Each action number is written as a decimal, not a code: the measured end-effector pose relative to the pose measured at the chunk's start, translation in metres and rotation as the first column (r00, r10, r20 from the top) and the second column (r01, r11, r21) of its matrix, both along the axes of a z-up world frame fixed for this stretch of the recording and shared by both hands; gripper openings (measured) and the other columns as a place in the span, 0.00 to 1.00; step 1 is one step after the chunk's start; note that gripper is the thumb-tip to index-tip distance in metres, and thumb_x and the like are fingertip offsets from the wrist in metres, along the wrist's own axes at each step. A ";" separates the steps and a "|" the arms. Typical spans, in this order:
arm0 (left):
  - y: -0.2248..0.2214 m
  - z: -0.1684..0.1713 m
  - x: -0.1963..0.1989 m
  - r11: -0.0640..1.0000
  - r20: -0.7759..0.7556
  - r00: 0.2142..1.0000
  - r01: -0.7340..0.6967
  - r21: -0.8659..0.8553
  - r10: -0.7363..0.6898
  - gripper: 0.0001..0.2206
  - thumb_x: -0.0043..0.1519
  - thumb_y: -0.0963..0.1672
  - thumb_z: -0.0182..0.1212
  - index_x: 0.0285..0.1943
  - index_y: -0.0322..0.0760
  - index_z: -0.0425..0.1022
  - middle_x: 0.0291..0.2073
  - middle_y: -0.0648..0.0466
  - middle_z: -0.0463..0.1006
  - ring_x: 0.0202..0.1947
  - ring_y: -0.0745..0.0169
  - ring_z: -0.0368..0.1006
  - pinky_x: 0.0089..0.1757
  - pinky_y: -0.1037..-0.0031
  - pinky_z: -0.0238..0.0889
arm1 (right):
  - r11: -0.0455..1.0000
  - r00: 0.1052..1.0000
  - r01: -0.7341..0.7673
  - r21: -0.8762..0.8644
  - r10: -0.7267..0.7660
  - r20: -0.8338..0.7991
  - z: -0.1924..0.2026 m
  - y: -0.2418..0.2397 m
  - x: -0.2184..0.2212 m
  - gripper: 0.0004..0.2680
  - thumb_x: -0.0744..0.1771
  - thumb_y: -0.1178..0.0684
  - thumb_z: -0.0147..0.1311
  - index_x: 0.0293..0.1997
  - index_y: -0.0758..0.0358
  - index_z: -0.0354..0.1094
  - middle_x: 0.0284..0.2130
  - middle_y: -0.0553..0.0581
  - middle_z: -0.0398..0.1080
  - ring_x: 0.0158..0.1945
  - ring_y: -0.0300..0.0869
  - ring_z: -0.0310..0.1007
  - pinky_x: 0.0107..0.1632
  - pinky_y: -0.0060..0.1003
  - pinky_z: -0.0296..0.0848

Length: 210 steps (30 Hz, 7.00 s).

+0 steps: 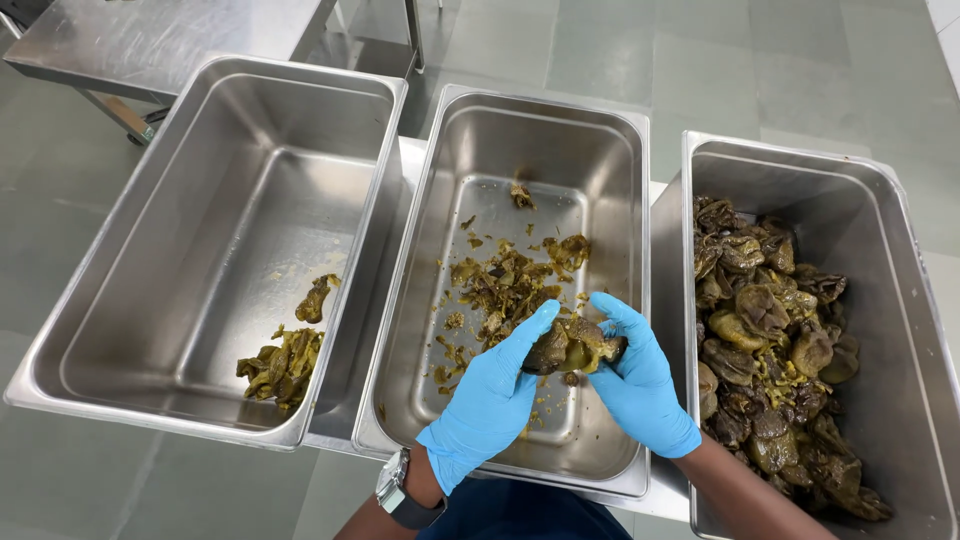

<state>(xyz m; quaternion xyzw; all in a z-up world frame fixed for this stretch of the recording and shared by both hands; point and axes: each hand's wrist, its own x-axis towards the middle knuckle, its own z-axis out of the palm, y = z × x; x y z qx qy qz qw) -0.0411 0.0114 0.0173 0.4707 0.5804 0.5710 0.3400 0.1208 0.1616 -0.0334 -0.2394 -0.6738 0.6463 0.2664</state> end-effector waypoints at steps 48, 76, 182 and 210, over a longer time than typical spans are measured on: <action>-0.019 -0.072 -0.011 0.990 0.857 0.496 -0.068 -0.124 0.141 0.27 0.62 0.34 0.51 0.75 0.24 0.71 0.45 0.50 0.75 0.37 0.69 0.63 0.37 0.76 0.60 | 0.833 0.983 0.159 -0.530 -0.084 0.163 0.043 -0.023 -0.043 0.21 0.63 0.69 0.49 0.65 0.71 0.63 0.55 0.61 0.72 0.58 0.44 0.72 0.60 0.41 0.71; 0.009 -0.029 0.040 0.968 0.922 0.295 -0.105 -0.229 0.250 0.20 0.66 0.40 0.56 0.67 0.26 0.67 0.56 0.45 0.77 0.54 0.55 0.76 0.50 0.64 0.74 | 0.646 0.995 -0.025 -0.763 -0.056 -0.081 0.057 0.007 0.039 0.22 0.64 0.66 0.51 0.69 0.73 0.60 0.56 0.64 0.73 0.57 0.43 0.74 0.58 0.37 0.72; -0.024 -0.061 0.020 0.939 0.923 0.261 0.120 -0.322 0.283 0.15 0.62 0.42 0.63 0.56 0.29 0.73 0.46 0.50 0.80 0.44 0.63 0.80 0.44 0.71 0.77 | 0.665 0.993 0.091 -0.741 -0.007 0.116 0.000 -0.029 0.028 0.14 0.66 0.53 0.54 0.56 0.69 0.70 0.49 0.61 0.75 0.54 0.48 0.75 0.58 0.48 0.74; -0.028 -0.065 0.022 0.947 0.947 -0.051 0.079 -0.311 0.316 0.20 0.63 0.41 0.59 0.65 0.35 0.65 0.52 0.50 0.77 0.52 0.55 0.78 0.51 0.60 0.76 | 0.481 0.995 0.008 -0.877 -0.092 -0.041 -0.002 -0.025 0.033 0.14 0.64 0.56 0.60 0.53 0.68 0.68 0.47 0.61 0.75 0.49 0.47 0.78 0.54 0.45 0.77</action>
